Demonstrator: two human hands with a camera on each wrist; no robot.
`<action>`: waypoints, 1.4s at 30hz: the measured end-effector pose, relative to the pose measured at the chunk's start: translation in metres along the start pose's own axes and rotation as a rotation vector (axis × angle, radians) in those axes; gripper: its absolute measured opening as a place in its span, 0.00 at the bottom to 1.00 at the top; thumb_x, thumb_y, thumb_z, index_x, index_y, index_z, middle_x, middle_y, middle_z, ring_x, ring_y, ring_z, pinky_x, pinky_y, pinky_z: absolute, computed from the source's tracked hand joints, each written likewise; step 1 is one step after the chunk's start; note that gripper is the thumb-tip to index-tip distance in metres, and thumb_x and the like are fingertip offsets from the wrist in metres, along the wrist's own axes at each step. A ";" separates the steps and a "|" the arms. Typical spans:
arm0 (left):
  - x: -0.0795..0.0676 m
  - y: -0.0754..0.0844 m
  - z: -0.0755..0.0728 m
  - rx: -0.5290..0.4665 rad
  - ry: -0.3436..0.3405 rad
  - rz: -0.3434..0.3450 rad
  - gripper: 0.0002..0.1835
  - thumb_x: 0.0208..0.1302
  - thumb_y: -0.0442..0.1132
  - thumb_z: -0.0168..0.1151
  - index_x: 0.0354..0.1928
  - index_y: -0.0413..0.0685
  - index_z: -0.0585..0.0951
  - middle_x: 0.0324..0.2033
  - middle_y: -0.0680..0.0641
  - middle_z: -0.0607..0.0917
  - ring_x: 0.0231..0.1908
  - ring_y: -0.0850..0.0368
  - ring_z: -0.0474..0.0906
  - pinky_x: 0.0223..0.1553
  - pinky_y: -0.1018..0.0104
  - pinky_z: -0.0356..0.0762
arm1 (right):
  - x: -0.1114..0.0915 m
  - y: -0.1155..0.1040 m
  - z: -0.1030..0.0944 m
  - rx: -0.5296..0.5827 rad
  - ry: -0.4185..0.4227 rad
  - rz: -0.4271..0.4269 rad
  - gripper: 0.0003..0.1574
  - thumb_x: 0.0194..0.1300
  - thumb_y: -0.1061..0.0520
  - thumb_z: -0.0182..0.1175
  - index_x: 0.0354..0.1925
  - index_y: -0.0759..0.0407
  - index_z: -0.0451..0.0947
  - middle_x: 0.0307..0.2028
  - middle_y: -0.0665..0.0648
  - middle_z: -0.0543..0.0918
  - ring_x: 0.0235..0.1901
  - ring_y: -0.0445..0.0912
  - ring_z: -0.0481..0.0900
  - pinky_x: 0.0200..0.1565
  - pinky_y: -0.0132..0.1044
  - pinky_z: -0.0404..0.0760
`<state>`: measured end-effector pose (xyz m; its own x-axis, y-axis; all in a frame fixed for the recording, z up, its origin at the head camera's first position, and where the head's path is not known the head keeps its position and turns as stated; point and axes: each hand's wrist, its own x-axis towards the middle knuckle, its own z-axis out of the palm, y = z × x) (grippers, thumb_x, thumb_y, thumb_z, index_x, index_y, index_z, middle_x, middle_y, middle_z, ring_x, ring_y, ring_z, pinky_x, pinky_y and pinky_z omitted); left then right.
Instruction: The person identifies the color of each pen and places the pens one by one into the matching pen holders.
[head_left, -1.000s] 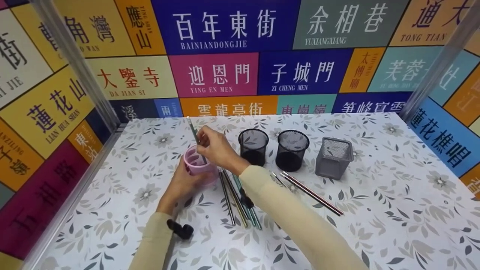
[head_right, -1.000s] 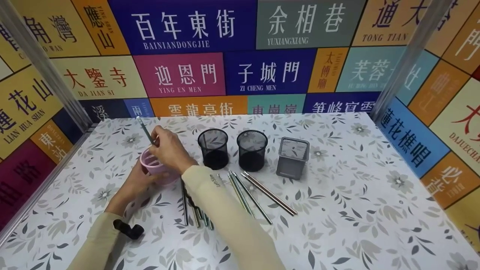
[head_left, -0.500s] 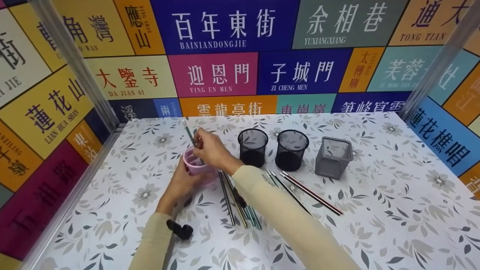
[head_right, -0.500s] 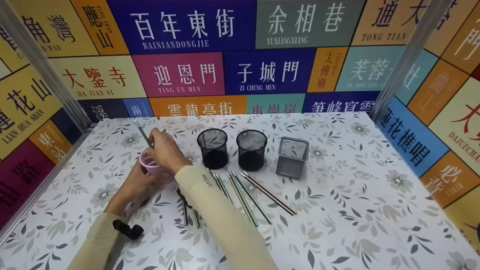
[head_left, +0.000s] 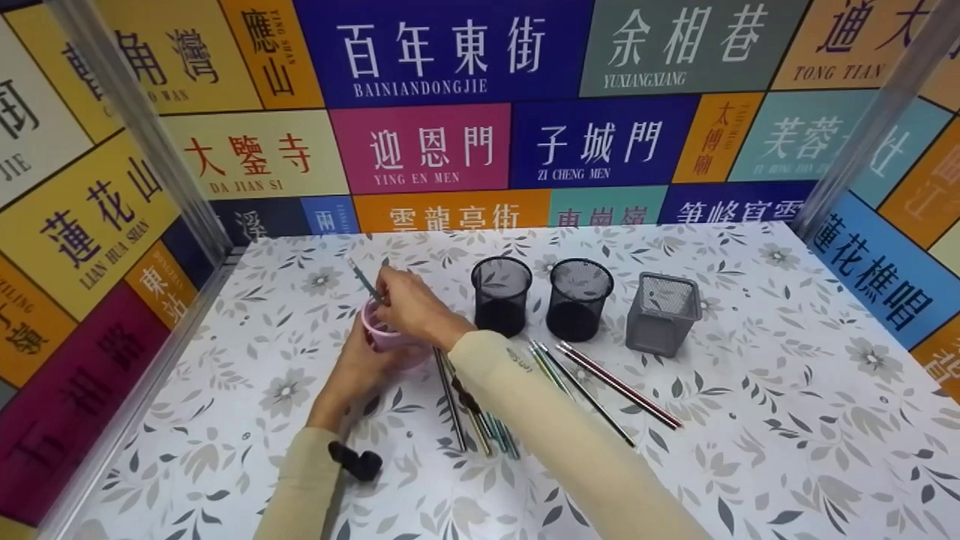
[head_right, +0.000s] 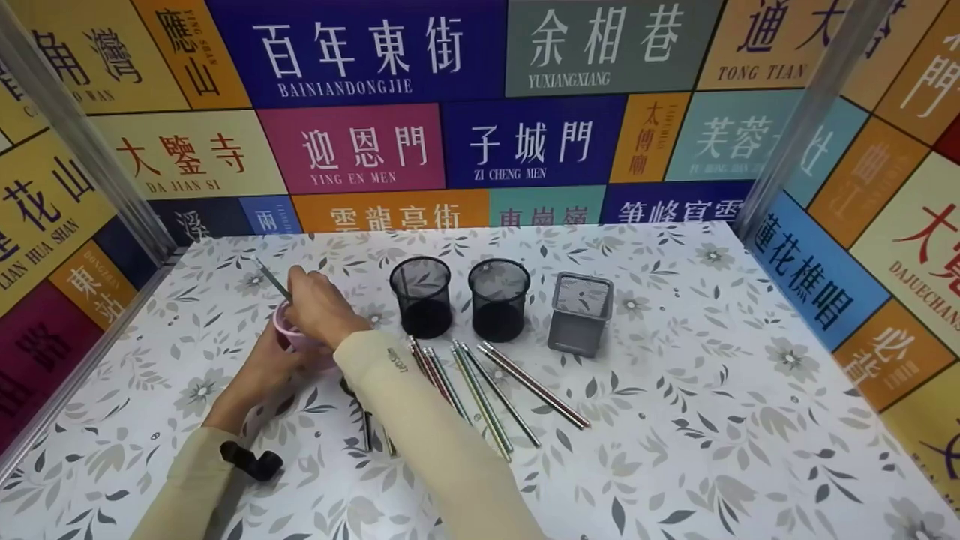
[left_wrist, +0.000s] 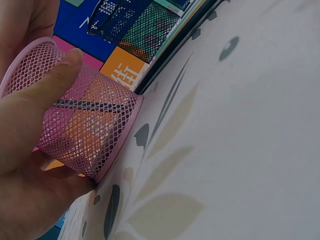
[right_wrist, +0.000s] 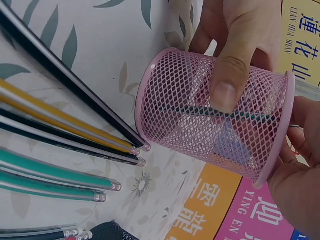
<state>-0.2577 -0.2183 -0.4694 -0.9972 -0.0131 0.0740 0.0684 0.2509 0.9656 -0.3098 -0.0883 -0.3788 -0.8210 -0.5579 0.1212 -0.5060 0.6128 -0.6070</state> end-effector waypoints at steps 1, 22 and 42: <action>0.000 0.000 0.000 0.010 0.001 0.003 0.58 0.51 0.38 0.77 0.79 0.51 0.48 0.74 0.44 0.62 0.72 0.49 0.63 0.75 0.54 0.60 | 0.000 0.000 0.000 -0.002 -0.001 -0.008 0.16 0.64 0.62 0.65 0.48 0.60 0.74 0.44 0.59 0.82 0.44 0.47 0.78 0.47 0.36 0.80; -0.001 -0.002 -0.003 0.077 0.002 0.024 0.56 0.54 0.38 0.75 0.78 0.49 0.49 0.76 0.42 0.60 0.74 0.47 0.60 0.76 0.53 0.59 | 0.002 0.000 0.011 -0.001 -0.006 0.024 0.16 0.68 0.64 0.59 0.53 0.61 0.76 0.49 0.59 0.84 0.49 0.49 0.82 0.54 0.36 0.81; 0.001 0.003 -0.002 0.081 -0.005 0.039 0.57 0.51 0.36 0.76 0.78 0.45 0.49 0.72 0.39 0.65 0.71 0.45 0.65 0.74 0.53 0.61 | -0.008 -0.005 -0.013 0.113 0.025 -0.042 0.11 0.67 0.62 0.62 0.47 0.62 0.82 0.45 0.59 0.87 0.45 0.47 0.84 0.49 0.32 0.82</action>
<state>-0.2582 -0.2194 -0.4657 -0.9939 0.0028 0.1098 0.1047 0.3286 0.9386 -0.3041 -0.0797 -0.3666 -0.8067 -0.5668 0.1675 -0.5085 0.5211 -0.6855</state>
